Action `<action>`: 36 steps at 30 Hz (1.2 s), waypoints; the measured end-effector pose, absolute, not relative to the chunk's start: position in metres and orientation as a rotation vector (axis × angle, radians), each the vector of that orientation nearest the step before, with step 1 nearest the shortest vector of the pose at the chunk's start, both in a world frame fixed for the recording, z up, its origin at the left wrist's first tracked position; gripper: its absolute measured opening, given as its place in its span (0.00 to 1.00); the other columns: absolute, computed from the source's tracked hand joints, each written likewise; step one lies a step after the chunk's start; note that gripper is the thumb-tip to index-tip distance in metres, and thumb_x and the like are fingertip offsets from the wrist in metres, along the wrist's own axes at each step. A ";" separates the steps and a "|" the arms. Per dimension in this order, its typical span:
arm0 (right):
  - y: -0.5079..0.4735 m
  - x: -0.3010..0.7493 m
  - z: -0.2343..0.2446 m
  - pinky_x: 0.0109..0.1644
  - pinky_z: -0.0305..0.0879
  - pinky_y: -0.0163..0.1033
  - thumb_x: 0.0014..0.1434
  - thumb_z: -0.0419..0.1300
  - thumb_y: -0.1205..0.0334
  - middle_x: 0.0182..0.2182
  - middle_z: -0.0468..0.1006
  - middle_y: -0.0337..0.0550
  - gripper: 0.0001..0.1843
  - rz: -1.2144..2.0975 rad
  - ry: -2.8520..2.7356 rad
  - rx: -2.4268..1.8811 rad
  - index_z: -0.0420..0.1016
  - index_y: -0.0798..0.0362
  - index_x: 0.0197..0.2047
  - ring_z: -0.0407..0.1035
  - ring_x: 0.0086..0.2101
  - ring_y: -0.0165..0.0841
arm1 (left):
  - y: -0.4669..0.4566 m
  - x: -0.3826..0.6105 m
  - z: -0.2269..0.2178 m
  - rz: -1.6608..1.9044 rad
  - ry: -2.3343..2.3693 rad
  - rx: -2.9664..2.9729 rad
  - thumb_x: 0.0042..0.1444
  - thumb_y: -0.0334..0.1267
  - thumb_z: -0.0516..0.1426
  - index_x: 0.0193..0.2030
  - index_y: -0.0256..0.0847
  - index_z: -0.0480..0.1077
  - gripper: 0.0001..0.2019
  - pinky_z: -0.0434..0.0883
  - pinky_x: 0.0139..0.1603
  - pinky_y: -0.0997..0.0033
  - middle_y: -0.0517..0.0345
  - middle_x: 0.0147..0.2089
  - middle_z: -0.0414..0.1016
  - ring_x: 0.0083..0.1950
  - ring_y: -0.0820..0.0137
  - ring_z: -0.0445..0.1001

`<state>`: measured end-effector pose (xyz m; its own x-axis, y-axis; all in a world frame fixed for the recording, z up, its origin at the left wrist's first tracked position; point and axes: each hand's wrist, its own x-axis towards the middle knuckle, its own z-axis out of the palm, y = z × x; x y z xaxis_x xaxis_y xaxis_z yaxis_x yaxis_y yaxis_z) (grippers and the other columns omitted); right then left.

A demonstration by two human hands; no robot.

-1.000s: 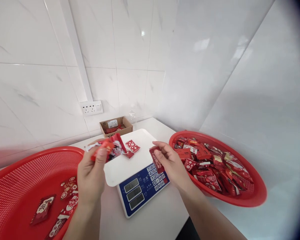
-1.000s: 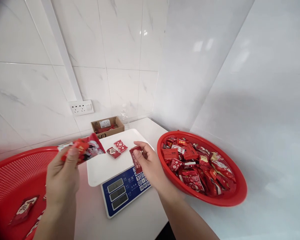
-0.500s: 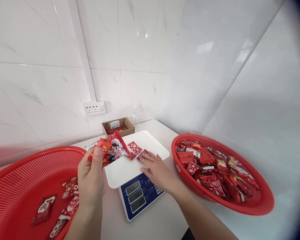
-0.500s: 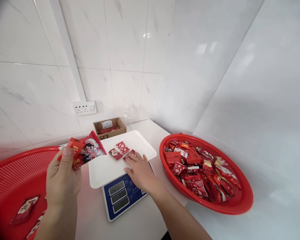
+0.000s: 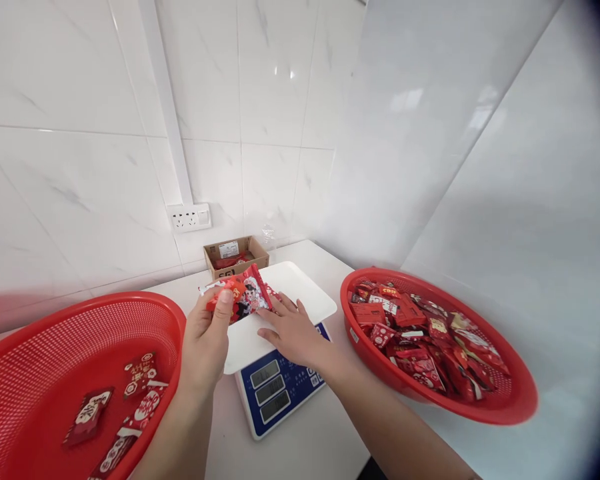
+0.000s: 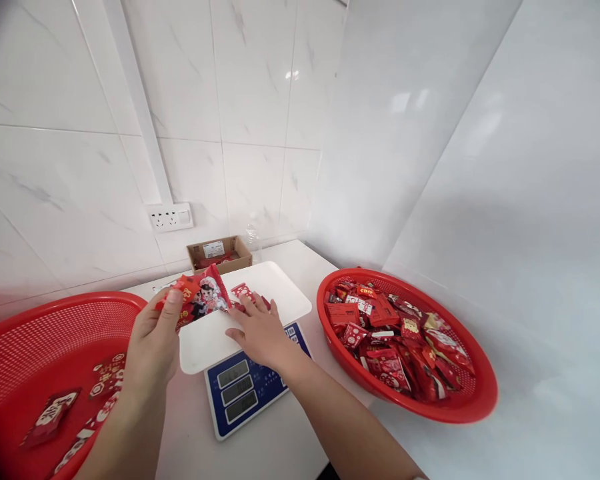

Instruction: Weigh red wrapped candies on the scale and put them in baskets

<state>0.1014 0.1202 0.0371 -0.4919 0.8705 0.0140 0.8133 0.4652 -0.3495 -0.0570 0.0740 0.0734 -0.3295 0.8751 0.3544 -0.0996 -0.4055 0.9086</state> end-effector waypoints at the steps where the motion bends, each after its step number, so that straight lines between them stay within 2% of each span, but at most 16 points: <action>1: 0.123 0.099 0.037 0.69 0.37 0.64 0.68 0.48 0.45 0.70 0.52 0.46 0.29 0.458 -2.538 -1.458 0.61 0.46 0.68 0.39 0.69 0.50 | 0.074 -0.057 0.073 1.809 1.099 1.212 0.57 0.56 0.59 0.42 0.39 0.76 0.21 0.73 0.45 0.64 0.52 0.38 0.81 0.46 0.59 0.77; 4: 0.129 0.096 0.037 0.68 0.38 0.64 0.68 0.45 0.43 0.68 0.57 0.47 0.30 0.473 -2.553 -1.474 0.62 0.48 0.67 0.45 0.68 0.51 | 0.074 -0.058 0.073 1.806 1.107 1.226 0.56 0.56 0.59 0.41 0.39 0.76 0.21 0.72 0.46 0.63 0.52 0.37 0.81 0.46 0.59 0.77; 8: 0.131 0.098 0.039 0.68 0.41 0.62 0.69 0.43 0.43 0.68 0.58 0.46 0.30 0.476 -2.531 -1.523 0.64 0.47 0.66 0.48 0.67 0.50 | 0.074 -0.059 0.073 1.803 1.123 1.236 0.55 0.57 0.59 0.40 0.40 0.77 0.21 0.73 0.45 0.64 0.53 0.37 0.81 0.45 0.59 0.77; 11: 0.130 0.101 0.040 0.67 0.43 0.61 0.69 0.43 0.44 0.70 0.53 0.48 0.30 0.476 -2.479 -1.570 0.60 0.47 0.68 0.46 0.68 0.49 | 0.075 -0.060 0.072 1.796 1.131 1.243 0.56 0.58 0.58 0.42 0.40 0.76 0.22 0.72 0.45 0.63 0.52 0.38 0.81 0.46 0.59 0.77; 14: 0.133 0.104 0.036 0.67 0.42 0.64 0.68 0.46 0.45 0.71 0.49 0.54 0.32 0.501 -2.422 -1.607 0.58 0.52 0.69 0.42 0.69 0.51 | 0.074 -0.060 0.072 1.777 1.136 1.262 0.57 0.58 0.58 0.42 0.40 0.76 0.21 0.72 0.44 0.64 0.52 0.38 0.81 0.44 0.60 0.77; 17: 0.136 0.107 0.034 0.67 0.44 0.64 0.66 0.51 0.47 0.69 0.54 0.56 0.30 0.541 -2.363 -1.569 0.64 0.55 0.65 0.44 0.68 0.52 | 0.071 -0.061 0.075 1.740 1.141 1.291 0.56 0.58 0.59 0.40 0.41 0.77 0.20 0.72 0.42 0.66 0.53 0.38 0.81 0.42 0.61 0.78; 19: 0.134 0.111 0.038 0.67 0.47 0.59 0.67 0.50 0.48 0.67 0.59 0.55 0.28 0.521 -2.273 -1.510 0.67 0.55 0.63 0.48 0.67 0.49 | 0.068 -0.060 0.077 1.687 1.151 1.347 0.56 0.57 0.58 0.40 0.41 0.77 0.20 0.72 0.41 0.65 0.53 0.39 0.81 0.42 0.60 0.77; 22: 0.123 0.120 0.053 0.65 0.54 0.49 0.71 0.40 0.51 0.63 0.66 0.54 0.27 0.426 -2.047 -1.442 0.64 0.57 0.63 0.57 0.63 0.41 | 0.065 -0.058 0.080 1.617 1.161 1.520 0.59 0.57 0.55 0.43 0.41 0.78 0.21 0.72 0.43 0.65 0.50 0.45 0.80 0.45 0.59 0.76; 24: 0.110 0.126 0.067 0.61 0.59 0.47 0.72 0.35 0.50 0.59 0.70 0.54 0.27 0.359 -1.875 -1.380 0.64 0.56 0.60 0.63 0.58 0.39 | 0.063 -0.057 0.080 1.585 1.154 1.666 0.62 0.56 0.53 0.42 0.42 0.78 0.21 0.71 0.43 0.65 0.50 0.45 0.79 0.45 0.60 0.75; 25: 0.102 0.128 0.074 0.59 0.62 0.47 0.72 0.36 0.49 0.54 0.73 0.52 0.26 0.338 -1.802 -1.313 0.66 0.54 0.56 0.66 0.55 0.39 | 0.063 -0.056 0.081 1.562 1.149 1.737 0.63 0.55 0.52 0.41 0.42 0.78 0.21 0.71 0.43 0.66 0.51 0.44 0.78 0.45 0.61 0.74; 28: 0.080 0.131 0.092 0.49 0.67 0.43 0.69 0.49 0.49 0.42 0.76 0.44 0.16 0.366 -1.745 -0.973 0.72 0.49 0.46 0.70 0.44 0.38 | 0.061 -0.052 0.082 1.478 1.091 1.933 0.64 0.52 0.52 0.38 0.43 0.78 0.18 0.71 0.46 0.66 0.50 0.45 0.76 0.48 0.61 0.73; 32: 0.061 0.126 0.102 0.48 0.67 0.43 0.65 0.60 0.55 0.40 0.76 0.43 0.07 0.376 -1.907 -0.815 0.77 0.46 0.43 0.70 0.44 0.37 | 0.057 -0.047 0.085 1.426 0.959 2.086 0.61 0.52 0.56 0.36 0.43 0.76 0.16 0.71 0.50 0.65 0.47 0.47 0.74 0.56 0.59 0.71; 36: 0.053 0.126 0.104 0.41 0.68 0.38 0.64 0.61 0.60 0.34 0.75 0.39 0.04 0.372 -1.789 -0.741 0.77 0.46 0.38 0.70 0.37 0.33 | 0.053 -0.048 0.084 1.463 0.971 1.949 0.60 0.55 0.56 0.36 0.43 0.76 0.17 0.72 0.45 0.66 0.49 0.44 0.75 0.49 0.60 0.73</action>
